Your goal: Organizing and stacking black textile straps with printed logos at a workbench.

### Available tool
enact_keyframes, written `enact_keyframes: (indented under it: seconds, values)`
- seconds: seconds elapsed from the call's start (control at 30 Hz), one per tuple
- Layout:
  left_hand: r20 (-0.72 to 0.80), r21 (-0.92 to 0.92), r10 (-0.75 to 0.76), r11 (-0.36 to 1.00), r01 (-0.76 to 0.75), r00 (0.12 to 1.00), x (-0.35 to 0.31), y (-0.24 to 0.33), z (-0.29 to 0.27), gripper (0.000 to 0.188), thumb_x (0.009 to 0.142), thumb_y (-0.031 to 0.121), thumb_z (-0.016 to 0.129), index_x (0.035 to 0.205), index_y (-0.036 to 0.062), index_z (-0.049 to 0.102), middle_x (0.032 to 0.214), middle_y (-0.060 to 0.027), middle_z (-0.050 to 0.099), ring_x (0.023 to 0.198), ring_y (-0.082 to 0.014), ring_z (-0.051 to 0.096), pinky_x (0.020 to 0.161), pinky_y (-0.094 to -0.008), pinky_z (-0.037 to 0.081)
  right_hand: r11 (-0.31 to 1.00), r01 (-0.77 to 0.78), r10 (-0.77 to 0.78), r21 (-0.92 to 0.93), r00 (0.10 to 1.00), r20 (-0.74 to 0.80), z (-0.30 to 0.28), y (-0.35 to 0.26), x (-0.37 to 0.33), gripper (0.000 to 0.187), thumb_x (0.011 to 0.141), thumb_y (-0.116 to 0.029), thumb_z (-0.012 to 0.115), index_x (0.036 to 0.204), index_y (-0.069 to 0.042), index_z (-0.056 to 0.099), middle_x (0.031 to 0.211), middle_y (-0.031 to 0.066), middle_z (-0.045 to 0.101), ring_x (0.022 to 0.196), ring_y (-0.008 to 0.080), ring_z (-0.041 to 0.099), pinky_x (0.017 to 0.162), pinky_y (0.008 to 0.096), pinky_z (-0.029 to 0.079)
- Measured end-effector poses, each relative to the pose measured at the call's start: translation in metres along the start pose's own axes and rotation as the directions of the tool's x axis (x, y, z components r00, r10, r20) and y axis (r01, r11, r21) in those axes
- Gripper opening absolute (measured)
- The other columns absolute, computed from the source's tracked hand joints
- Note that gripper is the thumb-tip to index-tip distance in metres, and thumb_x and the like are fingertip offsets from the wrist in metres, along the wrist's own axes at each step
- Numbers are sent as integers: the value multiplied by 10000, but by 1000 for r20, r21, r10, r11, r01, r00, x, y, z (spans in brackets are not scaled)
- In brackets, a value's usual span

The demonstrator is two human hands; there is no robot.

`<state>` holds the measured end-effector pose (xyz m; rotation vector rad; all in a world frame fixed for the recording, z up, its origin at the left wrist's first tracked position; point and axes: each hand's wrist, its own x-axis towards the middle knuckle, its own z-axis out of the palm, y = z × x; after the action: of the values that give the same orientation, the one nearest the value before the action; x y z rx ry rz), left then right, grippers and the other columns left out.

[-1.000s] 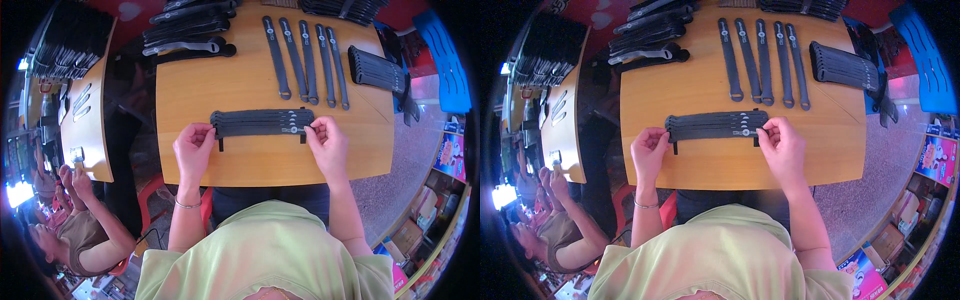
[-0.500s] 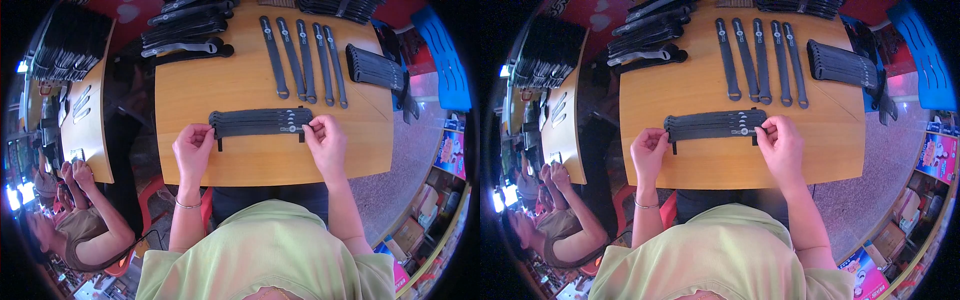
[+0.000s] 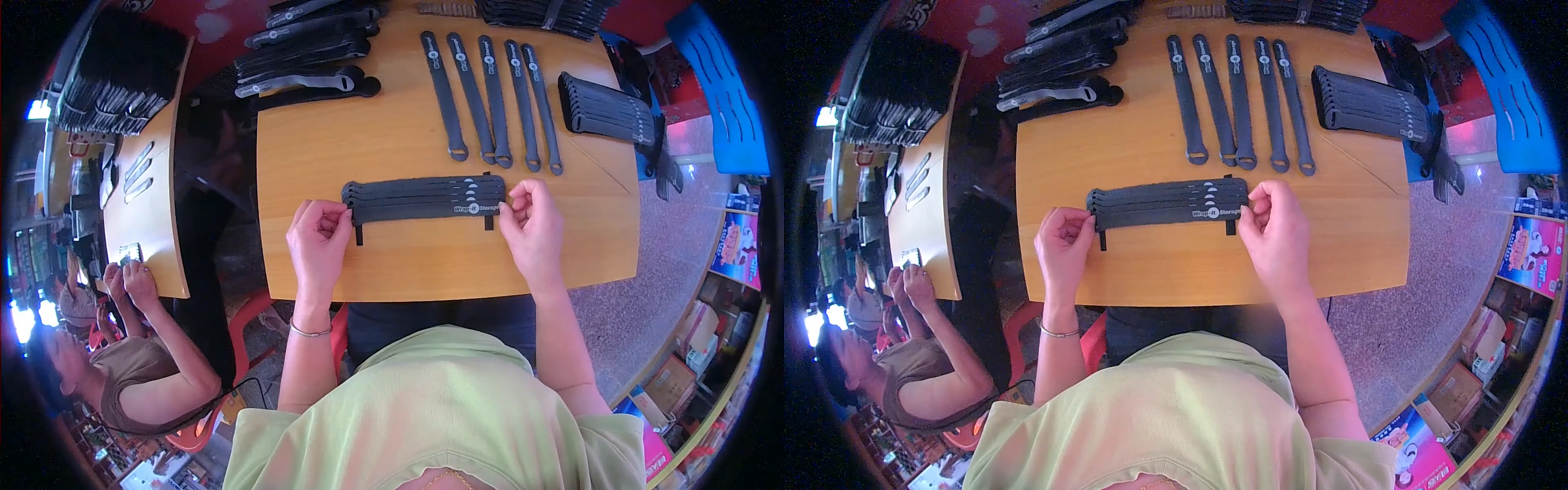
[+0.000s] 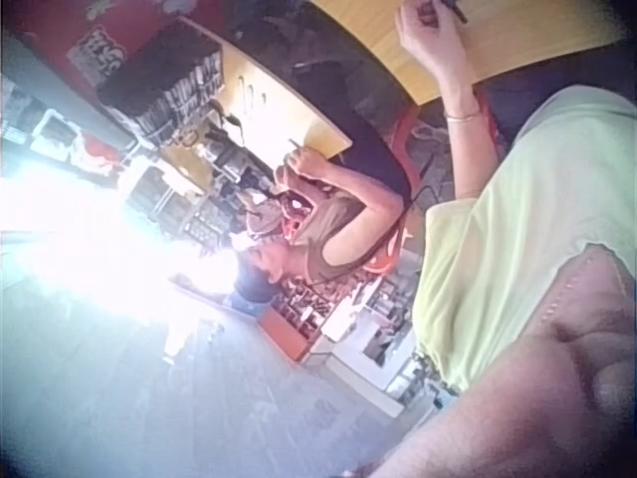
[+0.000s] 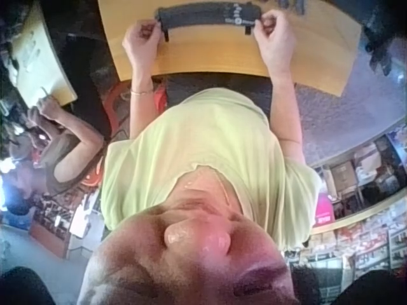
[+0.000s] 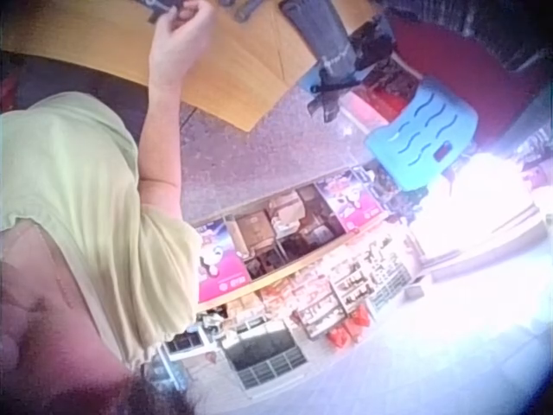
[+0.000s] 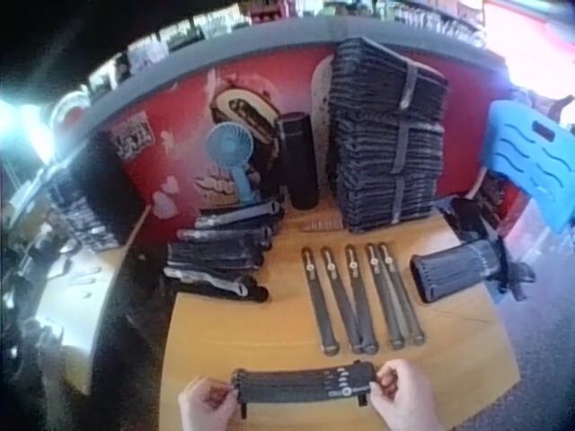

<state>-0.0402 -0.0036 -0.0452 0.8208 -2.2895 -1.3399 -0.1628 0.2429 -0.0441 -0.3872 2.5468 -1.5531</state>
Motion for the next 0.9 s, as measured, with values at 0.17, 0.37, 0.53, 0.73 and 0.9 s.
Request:
enact_keyframes:
  seconds: [0.17,0.37,0.53,0.73,0.9]
  values:
    - [9,-2,25,1000,-25,1000,2,8,-3,61,803,-35,652,848,-28,611,736,-41,534,592,-89,552,535,-209,446,998,19,-18,65,1000,-23,-3,5,-2,230,784,48,641,949,-40,507,778,19,493,625,75,478,550,215,431]
    - [45,143,398,905,-400,917,23,61,35,137,808,63,662,926,22,606,788,-89,557,656,-190,571,597,-284,476,965,-3,26,261,996,-86,-6,8,-5,220,813,25,641,988,-43,526,762,-10,478,631,48,455,549,197,409]
    - [184,225,356,892,-392,916,58,73,94,397,775,176,721,1101,56,528,814,-98,582,729,-246,596,641,-342,494,974,15,2,224,997,-77,-6,8,-8,203,822,14,639,992,-44,545,737,-14,482,628,49,458,541,199,403]
    - [208,365,318,852,-375,925,71,63,109,636,698,188,785,1218,38,452,789,-96,614,718,-247,617,624,-356,496,975,77,-58,208,994,-95,-6,10,-9,185,819,12,640,976,-43,559,727,-12,486,622,54,463,531,212,404]
    - [197,267,264,912,-311,944,71,62,104,729,678,173,797,1281,8,422,732,-89,637,670,-239,629,618,-338,502,972,57,-39,230,996,-82,-6,8,-9,180,810,13,645,965,-40,568,718,-4,492,613,65,468,525,217,401]
